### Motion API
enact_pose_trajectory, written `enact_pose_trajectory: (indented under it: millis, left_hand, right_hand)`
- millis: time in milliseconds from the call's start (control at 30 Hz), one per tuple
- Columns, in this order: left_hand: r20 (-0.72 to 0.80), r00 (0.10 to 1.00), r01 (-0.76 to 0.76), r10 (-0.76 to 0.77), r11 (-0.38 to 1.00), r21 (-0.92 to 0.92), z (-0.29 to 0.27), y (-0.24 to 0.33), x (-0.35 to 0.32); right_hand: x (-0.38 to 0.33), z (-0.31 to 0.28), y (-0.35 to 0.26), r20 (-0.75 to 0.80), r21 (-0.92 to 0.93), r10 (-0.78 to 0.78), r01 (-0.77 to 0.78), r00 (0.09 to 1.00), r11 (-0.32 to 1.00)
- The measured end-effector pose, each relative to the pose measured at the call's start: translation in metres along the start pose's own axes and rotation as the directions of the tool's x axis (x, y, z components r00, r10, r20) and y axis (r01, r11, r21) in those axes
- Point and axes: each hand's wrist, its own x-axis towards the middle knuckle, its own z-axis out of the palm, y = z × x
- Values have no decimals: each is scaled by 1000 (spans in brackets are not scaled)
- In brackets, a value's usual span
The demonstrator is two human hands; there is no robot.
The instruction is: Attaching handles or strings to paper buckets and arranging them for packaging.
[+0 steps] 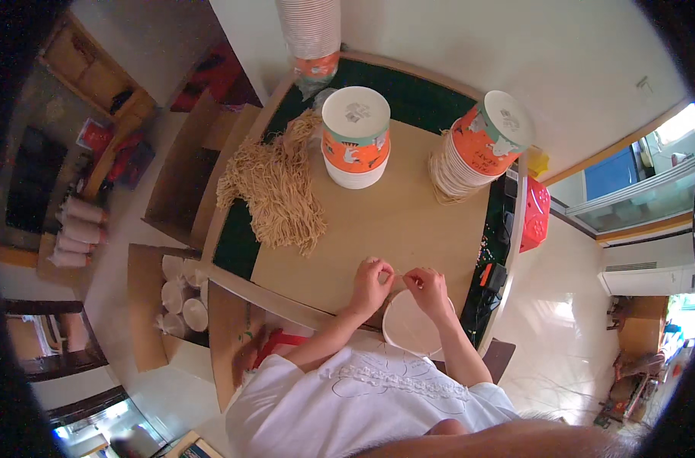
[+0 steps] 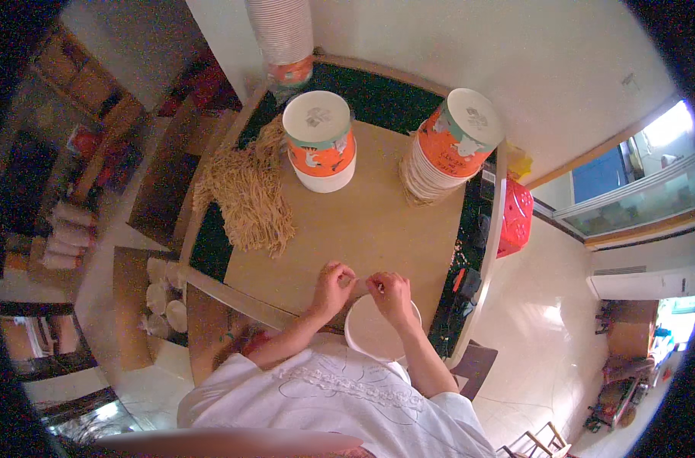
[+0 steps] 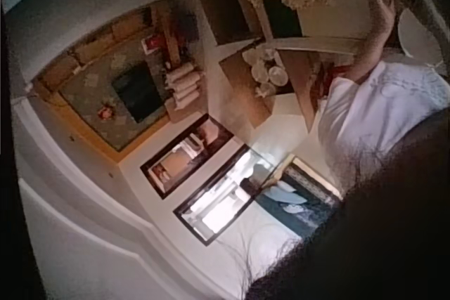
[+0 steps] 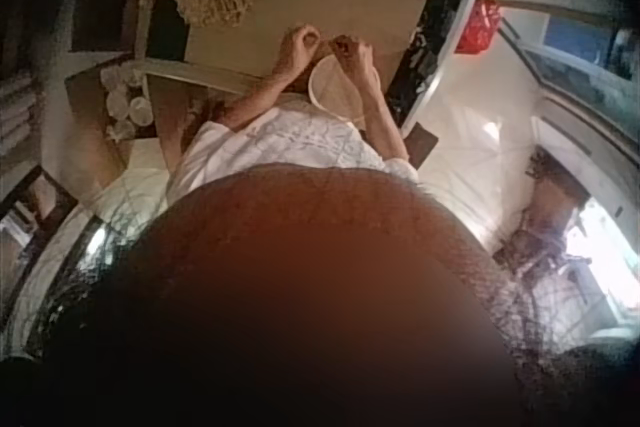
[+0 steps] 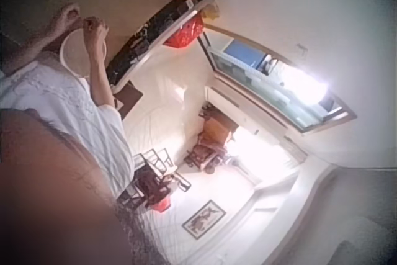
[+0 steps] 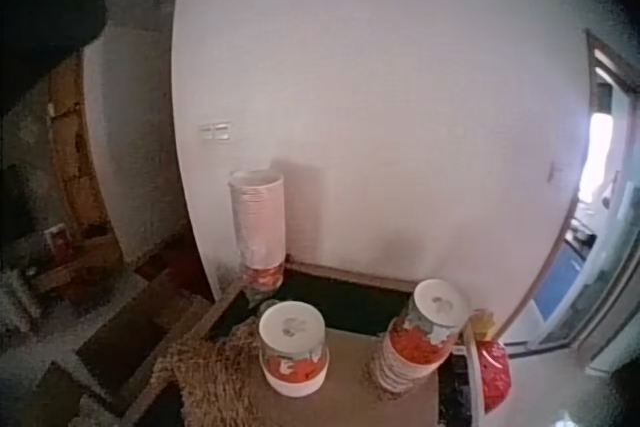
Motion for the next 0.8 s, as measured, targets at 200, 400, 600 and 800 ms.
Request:
enact_pose_trajectory:
  millis: [200, 400, 600, 800]
  left_hand:
    - [20, 993, -122, 120, 963, 240, -3, 14, -3]
    - [26, 993, -120, 117, 967, 226, 0, 11, -5]
    - [3, 994, -109, 111, 970, 216, 3, 10, -4]
    - [-21, 994, -97, 103, 976, 195, 4, 4, -2]
  right_hand:
    - [1, -2, -3, 20, 50, 19, -20, 1000, 999]
    - [-1, 0, -2, 10, 49, -9, 8, 1000, 999]
    - [0, -3, -8, 45, 63, 5, -7, 999, 998]
    - [0, -3, -7, 35, 45, 11, -12, 999, 999]
